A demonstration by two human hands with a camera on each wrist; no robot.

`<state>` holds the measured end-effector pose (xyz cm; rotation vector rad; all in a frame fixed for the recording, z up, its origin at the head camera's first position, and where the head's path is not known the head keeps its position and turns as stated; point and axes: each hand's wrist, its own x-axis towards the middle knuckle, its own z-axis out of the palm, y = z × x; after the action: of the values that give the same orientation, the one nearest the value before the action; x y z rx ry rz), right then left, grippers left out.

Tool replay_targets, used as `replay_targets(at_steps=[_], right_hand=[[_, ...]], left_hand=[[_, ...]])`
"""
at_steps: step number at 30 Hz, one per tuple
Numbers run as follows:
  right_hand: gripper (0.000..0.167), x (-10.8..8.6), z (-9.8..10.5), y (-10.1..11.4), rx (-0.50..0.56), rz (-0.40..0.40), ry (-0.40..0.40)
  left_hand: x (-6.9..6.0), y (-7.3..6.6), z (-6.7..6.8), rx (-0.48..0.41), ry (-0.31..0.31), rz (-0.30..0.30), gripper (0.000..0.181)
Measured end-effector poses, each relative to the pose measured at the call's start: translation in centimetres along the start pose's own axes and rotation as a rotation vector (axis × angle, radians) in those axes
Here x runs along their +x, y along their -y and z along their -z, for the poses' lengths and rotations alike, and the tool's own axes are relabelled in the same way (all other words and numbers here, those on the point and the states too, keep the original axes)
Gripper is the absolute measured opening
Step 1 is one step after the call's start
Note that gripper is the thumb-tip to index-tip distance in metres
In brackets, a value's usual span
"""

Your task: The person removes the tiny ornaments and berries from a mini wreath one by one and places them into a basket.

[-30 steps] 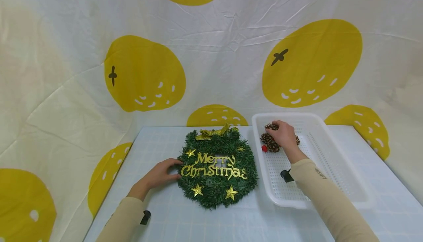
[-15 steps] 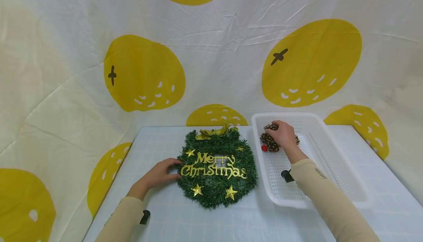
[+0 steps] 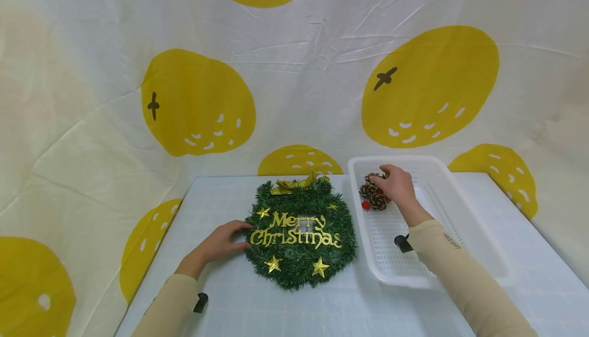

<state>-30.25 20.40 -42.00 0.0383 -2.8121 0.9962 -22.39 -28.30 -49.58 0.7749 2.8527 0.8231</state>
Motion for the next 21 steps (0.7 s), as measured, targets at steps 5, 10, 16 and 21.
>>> replay_targets(at_steps=[5,10,16,21], right_hand=[[0.058,-0.3,0.2,0.1,-0.008,0.013,0.016],[0.059,-0.9,0.9,0.5,-0.019,0.015,0.024],[0.06,-1.9,2.2,1.3,-0.035,0.054,0.044],[0.064,-3.4,3.7,2.5,-0.043,0.087,0.07]], left_hand=[[-0.1,0.1,-0.2,-0.013,-0.007,0.01,0.053],[-0.2,0.2,-0.4,-0.024,-0.01,0.013,0.054],[-0.3,0.1,-0.6,-0.033,-0.022,0.027,0.052],[-0.4,-0.2,-0.9,-0.045,-0.057,0.057,0.048]])
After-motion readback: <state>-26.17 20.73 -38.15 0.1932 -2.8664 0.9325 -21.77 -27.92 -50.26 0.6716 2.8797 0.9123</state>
